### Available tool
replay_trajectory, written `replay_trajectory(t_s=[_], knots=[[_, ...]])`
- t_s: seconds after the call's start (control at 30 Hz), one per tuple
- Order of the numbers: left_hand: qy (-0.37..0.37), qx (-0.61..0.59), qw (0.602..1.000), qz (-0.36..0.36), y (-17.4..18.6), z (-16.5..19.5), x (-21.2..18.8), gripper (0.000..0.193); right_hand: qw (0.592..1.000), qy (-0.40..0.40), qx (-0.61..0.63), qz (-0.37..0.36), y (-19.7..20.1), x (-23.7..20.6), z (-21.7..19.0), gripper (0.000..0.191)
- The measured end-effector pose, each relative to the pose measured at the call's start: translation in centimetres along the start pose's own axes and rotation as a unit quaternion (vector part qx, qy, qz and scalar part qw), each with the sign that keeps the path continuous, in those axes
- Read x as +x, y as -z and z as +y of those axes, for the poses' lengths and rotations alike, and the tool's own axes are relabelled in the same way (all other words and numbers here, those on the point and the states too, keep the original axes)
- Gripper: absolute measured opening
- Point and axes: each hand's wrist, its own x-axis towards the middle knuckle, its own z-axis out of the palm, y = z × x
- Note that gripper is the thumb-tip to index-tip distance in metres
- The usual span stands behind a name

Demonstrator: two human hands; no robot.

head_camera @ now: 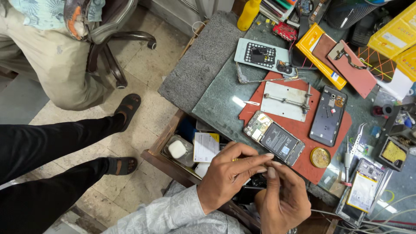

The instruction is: The person works at a repair bench on a disassembled smartphone, pressing on its battery and board, then tears a strip of brown tape and applies it. They handle a black charging adapter, then use a screwdriver on the phone's back cover.

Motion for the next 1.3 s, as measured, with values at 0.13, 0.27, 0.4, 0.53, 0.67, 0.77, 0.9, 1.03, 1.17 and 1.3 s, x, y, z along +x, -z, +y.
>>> replay_trajectory(t_s=[0.13, 0.27, 0.4, 0.53, 0.67, 0.77, 0.9, 1.03, 1.17, 1.3], knots=[[-0.061, 0.082, 0.995, 0.005, 1.7, 0.1, 0.5, 0.038, 0.999, 0.010, 0.003, -0.041, -0.1, -0.5, -0.7, 0.020], [-0.117, 0.113, 0.985, 0.062, 4.5, -0.9, 2.0, 0.033, 0.997, 0.053, -0.025, -0.048, 0.1, -0.8, -0.9, 0.025], [-0.080, 0.141, 0.969, 0.186, 8.8, -2.3, 3.4, 0.020, 0.993, 0.091, -0.078, -0.015, 0.7, -0.9, 0.2, 0.025], [0.018, 0.062, 0.953, 0.296, 13.2, -4.4, 4.3, 0.019, 0.984, 0.104, -0.145, 0.027, 2.4, -0.8, 1.7, 0.023], [0.058, 0.122, 0.939, 0.315, 16.1, -7.9, 4.1, 0.012, 0.972, 0.106, -0.203, 0.056, 4.5, -0.8, 3.0, 0.023], [0.133, 0.171, 0.934, 0.283, 16.8, -10.5, 3.0, 0.011, 0.967, 0.090, -0.227, 0.080, 5.6, -0.7, 3.9, 0.024], [0.173, 0.187, 0.933, 0.255, 16.2, -13.0, 2.3, 0.015, 0.964, 0.098, -0.234, 0.081, 6.6, -0.6, 4.4, 0.025], [0.180, 0.284, 0.923, 0.187, 15.3, -13.7, 2.1, 0.027, 0.956, 0.116, -0.255, 0.082, 7.1, -0.1, 4.6, 0.026], [0.153, 0.398, 0.900, 0.093, 14.7, -14.1, 2.2, 0.052, 0.953, 0.126, -0.263, 0.081, 7.5, 0.4, 4.5, 0.025], [0.239, 0.317, 0.905, 0.151, 14.0, -14.1, 2.2, 0.018, 0.951, 0.117, -0.273, 0.089, 7.9, 0.9, 4.4, 0.021]])
